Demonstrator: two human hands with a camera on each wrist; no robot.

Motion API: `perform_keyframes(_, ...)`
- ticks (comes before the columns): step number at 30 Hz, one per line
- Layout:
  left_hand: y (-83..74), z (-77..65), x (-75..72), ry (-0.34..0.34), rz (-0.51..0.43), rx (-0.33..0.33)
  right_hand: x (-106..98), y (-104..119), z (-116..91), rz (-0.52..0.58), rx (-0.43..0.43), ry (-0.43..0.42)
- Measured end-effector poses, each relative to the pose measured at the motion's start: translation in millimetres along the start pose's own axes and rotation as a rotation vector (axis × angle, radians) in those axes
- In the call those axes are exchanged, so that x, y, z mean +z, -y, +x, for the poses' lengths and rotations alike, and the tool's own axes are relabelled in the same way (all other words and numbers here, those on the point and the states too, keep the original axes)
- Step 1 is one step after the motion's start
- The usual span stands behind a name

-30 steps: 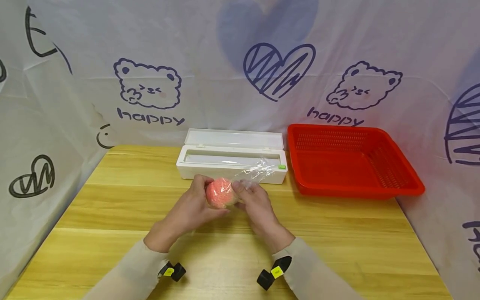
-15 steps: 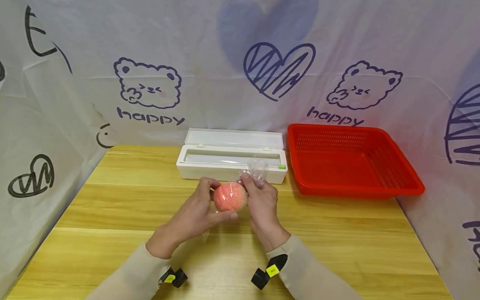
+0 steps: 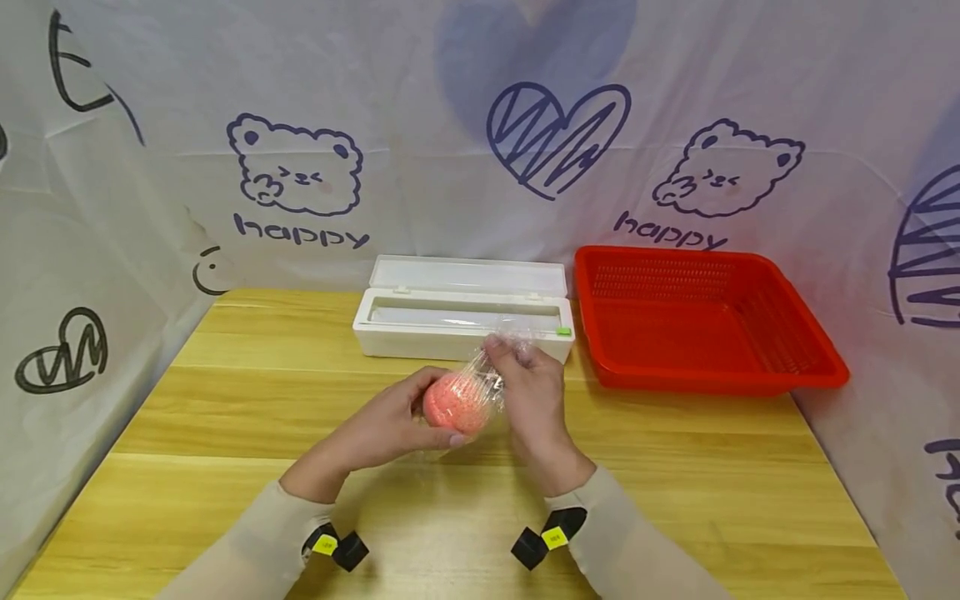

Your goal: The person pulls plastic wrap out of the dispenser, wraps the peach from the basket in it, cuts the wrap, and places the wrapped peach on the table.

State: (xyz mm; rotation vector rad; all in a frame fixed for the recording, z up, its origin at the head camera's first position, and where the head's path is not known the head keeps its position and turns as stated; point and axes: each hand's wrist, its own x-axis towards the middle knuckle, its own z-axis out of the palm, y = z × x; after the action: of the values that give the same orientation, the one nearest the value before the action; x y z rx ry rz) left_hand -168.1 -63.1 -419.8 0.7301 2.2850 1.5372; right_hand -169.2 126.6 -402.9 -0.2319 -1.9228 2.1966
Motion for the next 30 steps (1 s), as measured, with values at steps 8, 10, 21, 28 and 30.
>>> perform_keyframes(8,-1.8,-4.5,-1.7,0.049,-0.011,0.105,-3.2,2.9,4.8,0.117,0.094,0.045)
perform_keyframes(10,-3.1,-5.6,-1.2,0.056,-0.017,0.139,-3.2,3.0,4.2,0.119,0.132,0.077)
perform_keyframes(21,-9.6,-10.6,0.4,0.061,-0.081,0.203,-9.3,0.2,-3.4,0.073,0.309,0.378)
perform_keyframes(28,-10.5,-10.4,3.0,0.064,-0.090,0.245,-14.2,-5.0,-0.4,0.196,0.424,0.551)
perform_keyframes(30,-10.5,-9.2,3.4,0.061,-0.081,0.259,-16.1,-5.9,0.9,0.214,0.461,0.583)
